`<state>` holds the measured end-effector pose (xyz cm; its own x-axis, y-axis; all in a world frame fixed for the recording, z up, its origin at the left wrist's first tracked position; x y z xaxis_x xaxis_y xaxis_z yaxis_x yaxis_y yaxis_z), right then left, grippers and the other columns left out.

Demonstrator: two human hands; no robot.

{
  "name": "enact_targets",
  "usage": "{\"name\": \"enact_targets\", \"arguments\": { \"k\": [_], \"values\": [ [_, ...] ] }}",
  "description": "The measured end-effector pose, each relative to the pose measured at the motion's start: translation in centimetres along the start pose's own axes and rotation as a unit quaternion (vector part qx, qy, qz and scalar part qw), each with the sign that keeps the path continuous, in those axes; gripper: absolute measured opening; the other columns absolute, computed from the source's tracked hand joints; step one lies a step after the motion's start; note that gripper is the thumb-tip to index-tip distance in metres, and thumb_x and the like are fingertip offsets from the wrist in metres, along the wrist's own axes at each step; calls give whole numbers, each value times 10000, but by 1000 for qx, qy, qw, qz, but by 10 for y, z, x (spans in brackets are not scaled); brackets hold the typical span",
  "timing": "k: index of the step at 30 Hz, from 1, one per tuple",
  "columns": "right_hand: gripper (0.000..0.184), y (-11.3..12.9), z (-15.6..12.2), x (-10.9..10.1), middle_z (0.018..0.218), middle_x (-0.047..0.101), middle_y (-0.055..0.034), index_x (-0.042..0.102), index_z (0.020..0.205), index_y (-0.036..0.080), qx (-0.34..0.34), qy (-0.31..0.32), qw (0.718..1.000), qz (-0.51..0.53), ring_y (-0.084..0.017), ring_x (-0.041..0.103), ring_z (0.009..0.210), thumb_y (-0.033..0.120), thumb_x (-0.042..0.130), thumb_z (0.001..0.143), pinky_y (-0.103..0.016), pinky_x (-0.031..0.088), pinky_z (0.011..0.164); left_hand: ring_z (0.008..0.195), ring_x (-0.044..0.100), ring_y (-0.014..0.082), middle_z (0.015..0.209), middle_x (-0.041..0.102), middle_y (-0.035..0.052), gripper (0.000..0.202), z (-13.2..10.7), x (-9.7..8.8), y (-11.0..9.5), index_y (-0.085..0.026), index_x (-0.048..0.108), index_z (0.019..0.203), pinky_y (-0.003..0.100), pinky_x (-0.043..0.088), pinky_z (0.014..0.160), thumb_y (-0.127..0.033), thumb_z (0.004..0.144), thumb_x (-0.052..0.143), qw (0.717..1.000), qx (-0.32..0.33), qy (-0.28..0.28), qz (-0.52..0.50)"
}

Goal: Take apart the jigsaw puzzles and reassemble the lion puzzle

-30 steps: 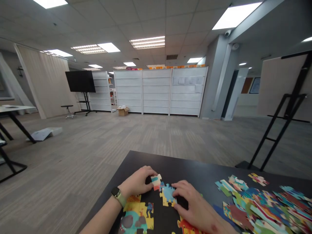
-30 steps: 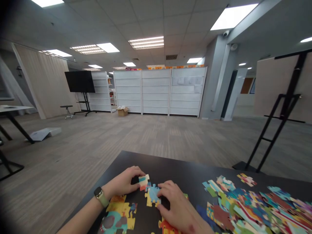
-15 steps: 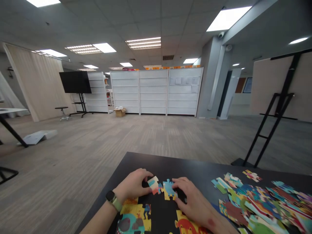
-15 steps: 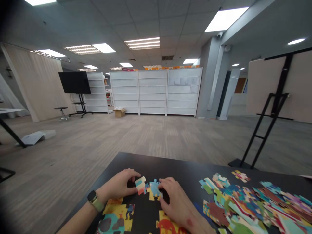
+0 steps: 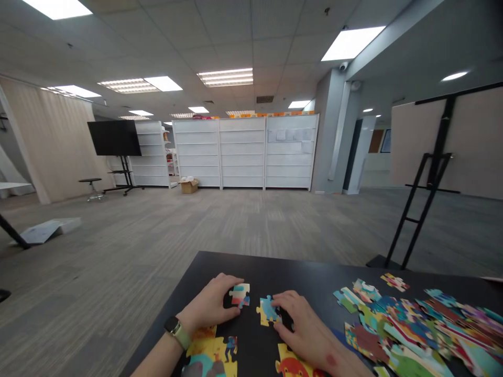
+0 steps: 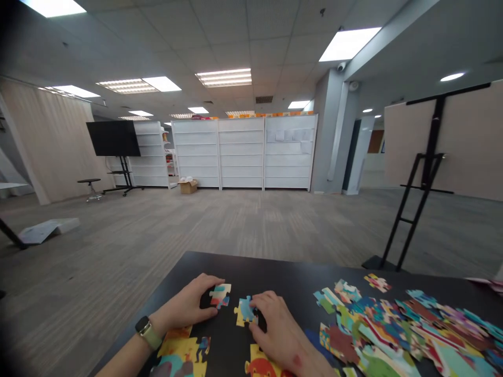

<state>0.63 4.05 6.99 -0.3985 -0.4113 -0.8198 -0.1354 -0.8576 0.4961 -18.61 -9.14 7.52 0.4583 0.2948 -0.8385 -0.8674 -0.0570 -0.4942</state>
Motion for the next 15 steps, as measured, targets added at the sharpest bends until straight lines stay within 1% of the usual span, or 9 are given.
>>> {"name": "enact_targets", "arguments": {
  "k": [2,6,10,13,15],
  "values": [
    [312,0,0,0,1210,673,-94,658,1114,212,-6,-6,1000,3,-264,568,1198,212,601,807,-416,435,1040,1221,529,278,1339,601,66,649,0,2,4,-256,546,1375,391,410,1085,-274,759,753,1000,-9,2,-17],
    [304,-2,-2,2,1210,672,-86,655,1099,220,-12,-13,1000,8,-260,565,1194,198,600,802,-405,432,1032,1234,536,279,1324,613,73,605,1,5,14,-261,550,1367,447,351,1147,-281,789,727,999,-30,0,-35],
    [277,-2,-3,2,1198,675,-74,662,1076,222,-8,-18,1000,17,-248,563,1180,195,609,806,-388,417,1026,1145,594,248,1259,636,60,566,1,6,15,-271,566,1346,403,438,1072,-269,798,709,998,-30,-7,-49],
    [282,-1,-5,2,1178,685,-55,675,1066,223,-2,-23,1000,19,-231,571,1150,194,645,787,-364,409,1014,1140,605,255,1234,648,57,543,-1,8,14,-287,576,1345,390,473,1037,-304,816,696,998,-23,-9,-55],
    [279,-1,-6,3,1161,695,-43,686,1052,226,4,-21,1000,13,-226,579,1128,219,679,774,-350,410,1000,1145,613,265,1228,660,47,517,-1,10,20,-306,593,1333,389,492,1024,-336,825,685,998,-25,-12,-61]
  ]
}}
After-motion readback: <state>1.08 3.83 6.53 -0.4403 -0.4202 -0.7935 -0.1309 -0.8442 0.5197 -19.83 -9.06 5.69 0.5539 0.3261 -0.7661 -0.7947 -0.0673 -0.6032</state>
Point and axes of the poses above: each hand's wrist, its own z-axis towards the middle knuckle, its own x-axis out of the palm, y = z × x, the point moved 6 cm from there along z, towards the middle knuckle
